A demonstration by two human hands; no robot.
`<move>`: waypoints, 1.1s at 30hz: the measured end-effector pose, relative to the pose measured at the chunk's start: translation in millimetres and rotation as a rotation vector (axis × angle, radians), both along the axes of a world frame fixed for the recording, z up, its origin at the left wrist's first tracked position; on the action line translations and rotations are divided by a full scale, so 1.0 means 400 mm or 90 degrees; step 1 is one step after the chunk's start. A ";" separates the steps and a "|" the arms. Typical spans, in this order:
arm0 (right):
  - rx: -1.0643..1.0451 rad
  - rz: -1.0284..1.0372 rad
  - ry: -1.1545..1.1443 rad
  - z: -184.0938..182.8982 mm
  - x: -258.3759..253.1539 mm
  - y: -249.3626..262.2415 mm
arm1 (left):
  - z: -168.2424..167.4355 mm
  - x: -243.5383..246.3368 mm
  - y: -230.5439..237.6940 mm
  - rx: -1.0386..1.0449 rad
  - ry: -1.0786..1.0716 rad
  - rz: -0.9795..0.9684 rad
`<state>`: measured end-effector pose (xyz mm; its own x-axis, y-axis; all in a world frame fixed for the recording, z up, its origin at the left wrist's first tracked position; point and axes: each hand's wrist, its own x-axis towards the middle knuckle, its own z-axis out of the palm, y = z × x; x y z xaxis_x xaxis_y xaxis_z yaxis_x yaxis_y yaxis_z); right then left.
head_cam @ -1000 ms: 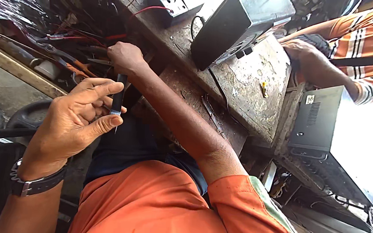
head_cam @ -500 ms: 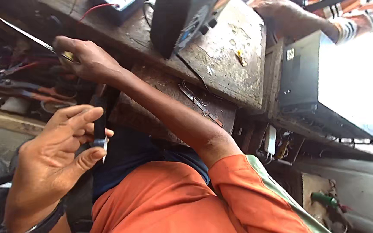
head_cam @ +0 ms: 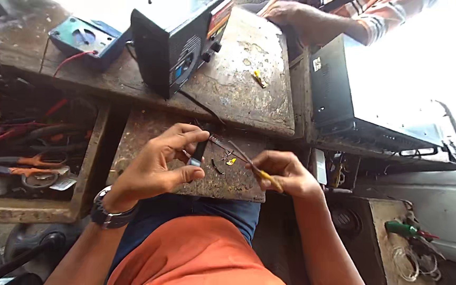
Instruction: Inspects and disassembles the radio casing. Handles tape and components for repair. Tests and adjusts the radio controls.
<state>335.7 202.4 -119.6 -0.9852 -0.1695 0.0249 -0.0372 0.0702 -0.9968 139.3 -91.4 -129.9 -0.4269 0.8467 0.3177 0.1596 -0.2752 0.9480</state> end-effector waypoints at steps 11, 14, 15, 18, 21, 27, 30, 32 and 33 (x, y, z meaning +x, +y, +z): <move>-0.049 0.007 -0.031 -0.043 0.104 0.004 | 0.013 0.051 0.170 -0.021 0.068 -0.153; -0.047 0.025 -0.019 -0.040 0.083 0.002 | 0.014 0.060 0.171 -0.033 0.088 -0.159; -0.045 0.028 -0.015 -0.036 0.074 -0.001 | 0.015 0.063 0.170 -0.038 0.088 -0.159; -0.035 0.046 0.001 -0.027 0.056 -0.006 | 0.015 0.066 0.163 -0.028 0.080 -0.162; -0.006 0.054 0.007 -0.029 0.052 -0.004 | 0.010 0.058 0.153 -0.020 0.081 -0.155; 0.381 -0.108 -0.028 -0.007 0.058 -0.031 | -0.012 0.045 0.137 -0.043 0.131 -0.102; 0.639 -0.159 -0.035 0.008 0.049 -0.065 | -0.023 0.046 0.136 -0.048 0.176 -0.081; 0.661 -0.111 -0.059 0.025 0.037 -0.072 | -0.024 0.045 0.138 -0.050 0.195 -0.100; 0.651 -0.103 -0.053 0.032 0.029 -0.071 | -0.025 0.045 0.139 -0.051 0.203 -0.112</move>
